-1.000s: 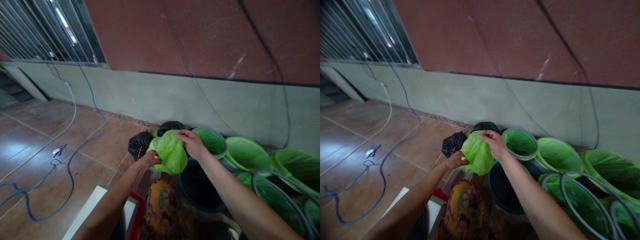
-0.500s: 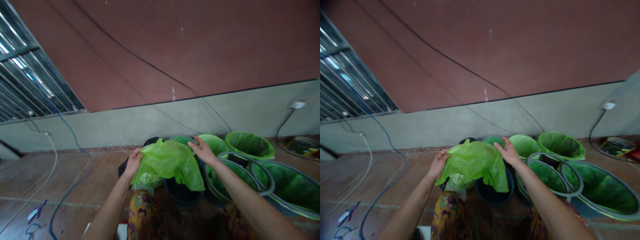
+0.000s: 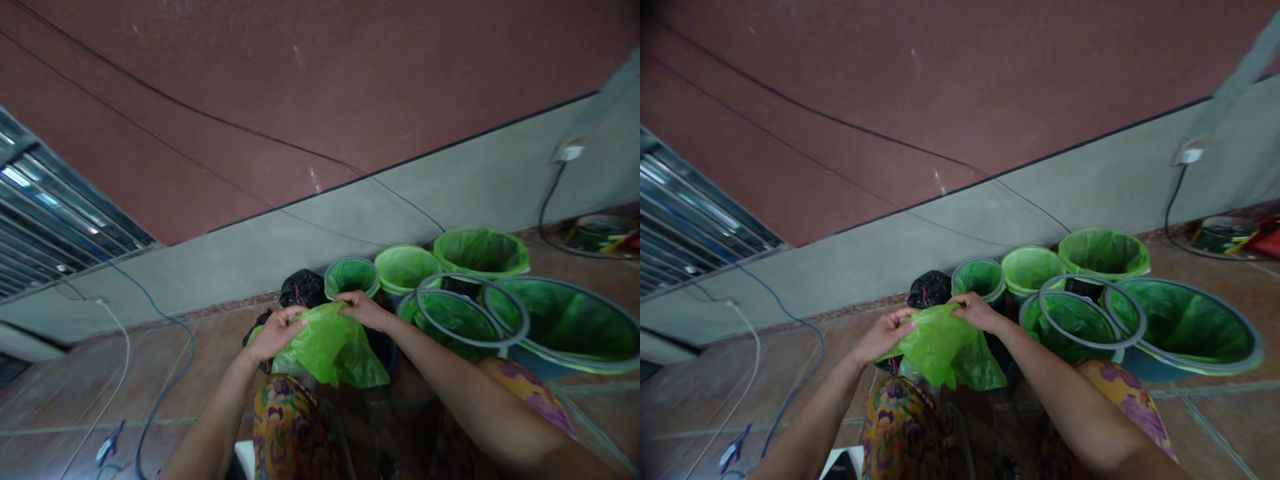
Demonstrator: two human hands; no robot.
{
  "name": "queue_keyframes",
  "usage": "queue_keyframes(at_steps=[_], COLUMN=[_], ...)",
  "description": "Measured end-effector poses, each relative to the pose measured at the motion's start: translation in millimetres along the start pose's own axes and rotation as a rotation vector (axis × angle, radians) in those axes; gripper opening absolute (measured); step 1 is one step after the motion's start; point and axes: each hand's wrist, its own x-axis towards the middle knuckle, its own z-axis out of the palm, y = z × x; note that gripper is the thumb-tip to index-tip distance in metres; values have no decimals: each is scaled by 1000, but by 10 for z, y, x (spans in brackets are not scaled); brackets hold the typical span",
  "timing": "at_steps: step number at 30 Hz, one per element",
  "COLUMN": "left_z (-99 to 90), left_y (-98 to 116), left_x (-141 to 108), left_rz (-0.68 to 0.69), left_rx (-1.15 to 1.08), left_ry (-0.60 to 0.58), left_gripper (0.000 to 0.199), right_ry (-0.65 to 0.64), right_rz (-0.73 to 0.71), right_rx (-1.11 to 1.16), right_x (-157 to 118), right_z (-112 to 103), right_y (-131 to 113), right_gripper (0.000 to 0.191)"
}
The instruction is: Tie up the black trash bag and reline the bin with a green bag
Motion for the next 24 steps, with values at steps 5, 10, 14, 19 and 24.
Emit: queue_keyframes(at_steps=[5,10,14,19,24], left_z=[-220,-485,-609,-633,-555], left_y=[-180,-430,-481,-465,-387], left_x=[-132,-253,-333,-427,-445], left_rz=[-146,-162,-151,-28,63], left_rx=[229,205,104,-47,-327], left_ry=[-64,79,210,416,641], left_gripper=[26,19,23,23,31], right_ry=[375,596,721,926,1028], right_rz=[10,75,113,121,178], right_rx=[175,242,310,296,160], right_x=[3,-47,-83,-109,-119], right_z=[-410,-692,-809,-928,-1016], right_y=[-104,-149,-179,-205,-116], right_gripper=[20,29,30,34,26])
